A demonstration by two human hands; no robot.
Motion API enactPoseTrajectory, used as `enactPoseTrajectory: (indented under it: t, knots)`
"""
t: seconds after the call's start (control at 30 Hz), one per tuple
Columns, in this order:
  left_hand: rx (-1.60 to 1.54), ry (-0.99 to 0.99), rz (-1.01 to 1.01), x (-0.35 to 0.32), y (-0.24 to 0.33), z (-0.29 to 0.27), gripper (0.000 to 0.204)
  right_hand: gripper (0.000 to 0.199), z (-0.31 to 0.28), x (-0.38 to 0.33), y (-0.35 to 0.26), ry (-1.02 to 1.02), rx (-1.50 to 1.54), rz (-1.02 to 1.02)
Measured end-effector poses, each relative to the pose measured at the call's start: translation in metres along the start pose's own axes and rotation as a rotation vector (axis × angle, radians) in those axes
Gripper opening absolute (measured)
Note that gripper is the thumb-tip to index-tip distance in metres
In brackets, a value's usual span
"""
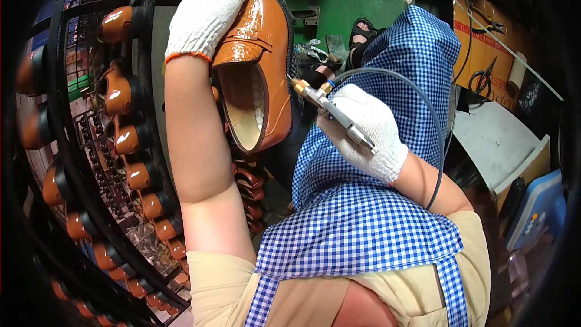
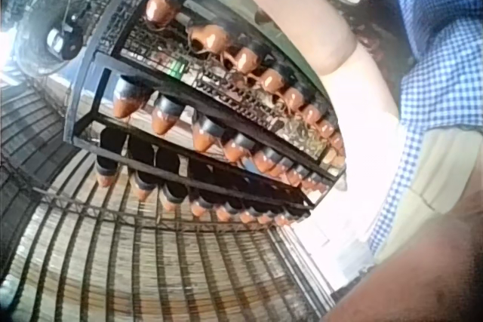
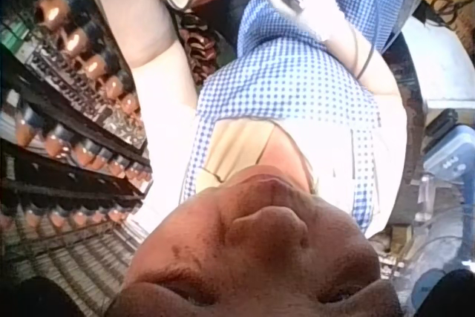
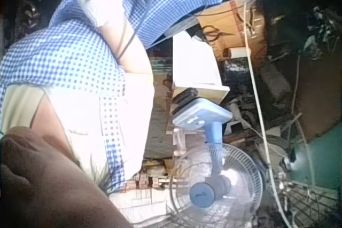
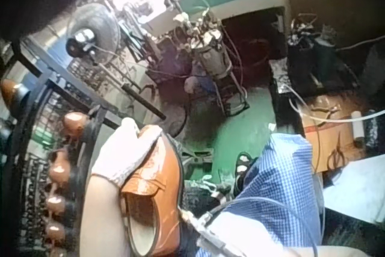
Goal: The person uses a spray gun to apply a glossy finish to a brown leather shoe. They hold the shoe with a gloved hand and systematically spray the upper, toe, and heel areas, rotating the shoe to ensure even coverage. The shoe is taken from and returned to a rotating rack filled with similar shoes.
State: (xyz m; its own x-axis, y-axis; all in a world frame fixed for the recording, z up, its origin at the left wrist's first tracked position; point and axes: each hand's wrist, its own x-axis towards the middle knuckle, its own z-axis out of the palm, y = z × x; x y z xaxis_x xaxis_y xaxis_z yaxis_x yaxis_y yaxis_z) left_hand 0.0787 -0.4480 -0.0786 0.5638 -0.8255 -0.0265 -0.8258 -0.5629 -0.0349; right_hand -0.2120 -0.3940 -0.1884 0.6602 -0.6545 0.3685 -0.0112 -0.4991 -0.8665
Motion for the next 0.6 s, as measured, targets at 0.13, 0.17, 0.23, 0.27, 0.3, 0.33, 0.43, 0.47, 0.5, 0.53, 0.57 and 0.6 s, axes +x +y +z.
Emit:
enactPoseTrajectory:
  t: [0.13, 0.17, 0.23, 0.27, 0.3, 0.33, 0.43, 0.47, 0.5, 0.53, 0.57, 0.6]
  knots:
    - [0.014, -0.046, -0.05, 0.006, -0.004, -0.002, 0.099, 0.018, -0.004, -0.017, -0.004, -0.078, 0.047, -0.003]
    - [0.016, -0.053, -0.055, 0.006, -0.005, -0.002, 0.1, 0.018, -0.007, -0.018, -0.006, -0.092, 0.063, -0.003]
    - [-0.002, -0.036, -0.064, 0.003, -0.008, -0.004, 0.095, 0.018, -0.013, -0.017, -0.008, -0.085, 0.053, -0.005]
    - [-0.011, -0.023, -0.073, 0.0, -0.01, -0.006, 0.092, 0.019, -0.018, -0.015, -0.009, -0.021, 0.029, 0.009]
    - [-0.083, 0.063, -0.018, -0.01, -0.014, -0.008, 0.088, 0.018, -0.015, -0.015, 0.0, 0.063, 0.026, -0.004]
    - [-0.159, 0.146, 0.05, -0.024, -0.014, -0.01, 0.084, 0.018, -0.013, -0.013, 0.013, 0.156, 0.013, -0.011]
    - [-0.682, 0.332, 0.092, -0.098, 0.001, -0.026, 0.04, 0.016, -0.026, 0.0, 0.025, 0.135, -0.094, 0.004]
    - [-0.661, 0.28, 0.143, -0.124, -0.012, -0.029, 0.029, 0.018, -0.026, 0.005, 0.028, 0.13, -0.118, -0.015]
    - [-0.852, 0.141, 0.153, -0.155, -0.008, -0.038, 0.026, 0.019, -0.021, 0.007, 0.032, 0.102, -0.123, -0.002]
    - [-0.844, 0.082, 0.209, -0.173, -0.018, -0.037, 0.036, 0.02, -0.012, 0.011, 0.038, 0.072, -0.13, 0.004]
    - [-0.876, 0.0, 0.423, -0.185, -0.009, -0.036, 0.04, 0.023, -0.004, 0.016, 0.038, 0.064, -0.068, 0.003]
    - [-0.733, -0.159, 0.464, -0.197, -0.01, -0.038, 0.041, 0.023, 0.002, 0.022, 0.037, 0.069, -0.001, -0.019]
